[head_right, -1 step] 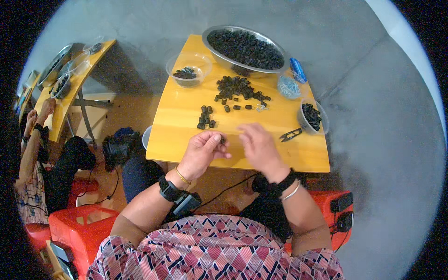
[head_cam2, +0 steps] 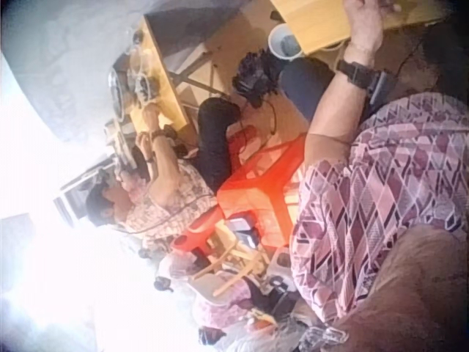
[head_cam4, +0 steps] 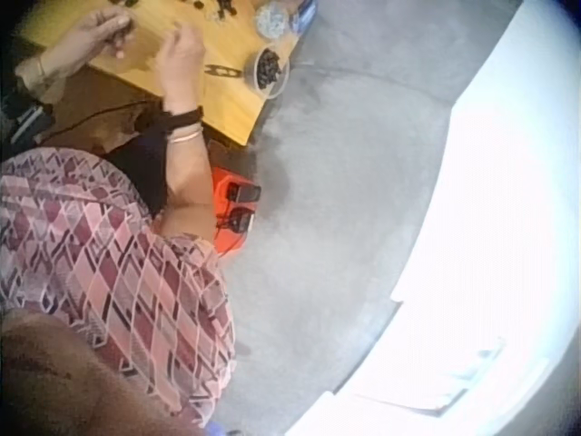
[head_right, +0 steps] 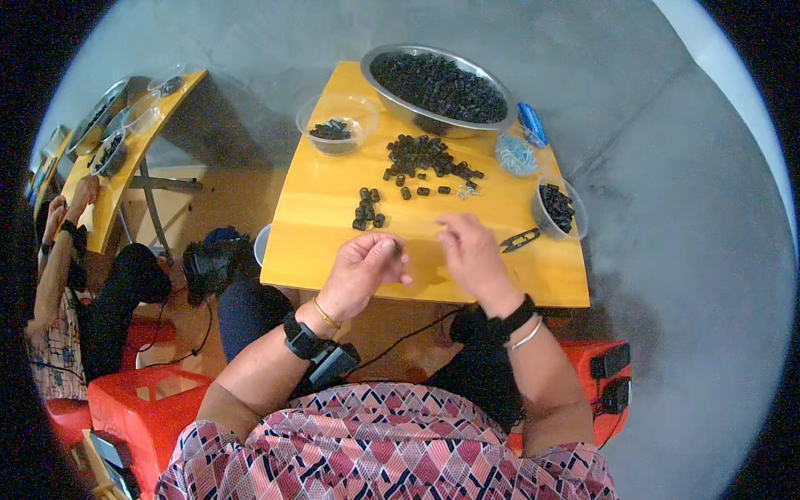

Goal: The person picks up a black plastic component and a small metal pin, inserts the pin into the component, and places the assembled piece on the table. This process is repeated multiple times throughout the video.

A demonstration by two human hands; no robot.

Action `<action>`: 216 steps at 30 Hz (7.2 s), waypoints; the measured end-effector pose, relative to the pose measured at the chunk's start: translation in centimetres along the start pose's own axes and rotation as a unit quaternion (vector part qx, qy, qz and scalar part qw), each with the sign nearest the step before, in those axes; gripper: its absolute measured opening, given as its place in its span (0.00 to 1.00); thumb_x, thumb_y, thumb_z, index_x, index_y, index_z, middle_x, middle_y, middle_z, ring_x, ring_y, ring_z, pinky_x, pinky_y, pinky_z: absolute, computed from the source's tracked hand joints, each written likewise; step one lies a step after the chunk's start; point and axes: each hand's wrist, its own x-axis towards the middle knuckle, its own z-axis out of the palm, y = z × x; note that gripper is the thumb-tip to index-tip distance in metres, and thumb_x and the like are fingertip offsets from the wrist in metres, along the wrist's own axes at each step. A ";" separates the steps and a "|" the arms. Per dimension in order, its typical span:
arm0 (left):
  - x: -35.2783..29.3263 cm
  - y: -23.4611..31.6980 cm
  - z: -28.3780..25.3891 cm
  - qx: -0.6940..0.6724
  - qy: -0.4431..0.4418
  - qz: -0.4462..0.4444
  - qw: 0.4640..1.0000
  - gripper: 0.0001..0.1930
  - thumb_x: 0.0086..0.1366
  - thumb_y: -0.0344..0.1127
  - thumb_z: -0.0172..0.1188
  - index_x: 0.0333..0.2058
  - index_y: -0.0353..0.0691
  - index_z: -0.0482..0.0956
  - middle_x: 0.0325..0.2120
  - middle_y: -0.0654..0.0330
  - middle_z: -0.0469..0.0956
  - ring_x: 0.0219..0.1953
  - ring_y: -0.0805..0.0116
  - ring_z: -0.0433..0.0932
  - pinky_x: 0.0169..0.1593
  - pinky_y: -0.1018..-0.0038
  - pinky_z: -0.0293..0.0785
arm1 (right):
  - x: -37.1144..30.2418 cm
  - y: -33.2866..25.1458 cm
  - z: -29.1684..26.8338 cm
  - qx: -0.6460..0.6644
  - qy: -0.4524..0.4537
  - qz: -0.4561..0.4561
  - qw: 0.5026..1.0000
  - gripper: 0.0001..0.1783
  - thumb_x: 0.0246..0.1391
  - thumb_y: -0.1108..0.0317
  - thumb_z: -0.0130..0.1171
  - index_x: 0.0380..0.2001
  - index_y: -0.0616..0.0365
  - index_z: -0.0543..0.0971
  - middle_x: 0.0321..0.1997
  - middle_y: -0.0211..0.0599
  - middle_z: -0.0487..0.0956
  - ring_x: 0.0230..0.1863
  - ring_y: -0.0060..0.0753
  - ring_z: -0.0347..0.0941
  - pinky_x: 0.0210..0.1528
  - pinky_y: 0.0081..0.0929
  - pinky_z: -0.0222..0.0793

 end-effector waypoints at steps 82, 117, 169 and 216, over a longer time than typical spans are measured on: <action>-0.8 0.9 -0.3 0.092 -0.026 0.077 0.992 0.08 0.56 0.26 0.52 0.36 0.33 0.72 0.29 0.60 0.75 0.30 0.72 0.74 0.36 0.78 0.73 | 2.7 -4.4 -1.0 0.095 -0.137 -0.079 0.983 0.06 0.44 0.77 0.51 0.30 0.63 0.71 0.25 0.38 0.71 0.27 0.31 0.69 0.31 0.21 0.64; -0.9 1.5 -0.3 0.012 -0.037 0.026 0.999 0.08 0.57 0.26 0.51 0.36 0.33 0.71 0.29 0.59 0.74 0.32 0.71 0.74 0.39 0.73 0.74 | 9.2 5.8 1.0 -0.105 -0.099 0.041 0.989 0.06 0.43 0.72 0.51 0.26 0.62 0.71 0.28 0.48 0.73 0.33 0.49 0.69 0.35 0.37 0.64; -0.6 0.1 -1.3 -0.054 -0.051 0.033 0.997 0.08 0.56 0.27 0.52 0.36 0.35 0.71 0.30 0.61 0.74 0.31 0.74 0.73 0.36 0.76 0.73 | 0.1 -2.5 0.7 0.369 -0.140 0.136 0.909 0.04 0.49 0.77 0.49 0.31 0.61 0.67 0.26 0.27 0.68 0.26 0.16 0.64 0.28 0.13 0.63; -1.2 2.0 -1.1 -0.055 -0.098 -0.128 0.985 0.10 0.60 0.38 0.50 0.31 0.37 0.71 0.22 0.65 0.70 0.22 0.79 0.68 0.28 0.81 0.71 | -0.6 -4.3 1.5 0.158 -0.092 -0.069 0.981 0.14 0.47 0.74 0.48 0.39 0.63 0.66 0.33 0.43 0.64 0.35 0.39 0.63 0.37 0.26 0.61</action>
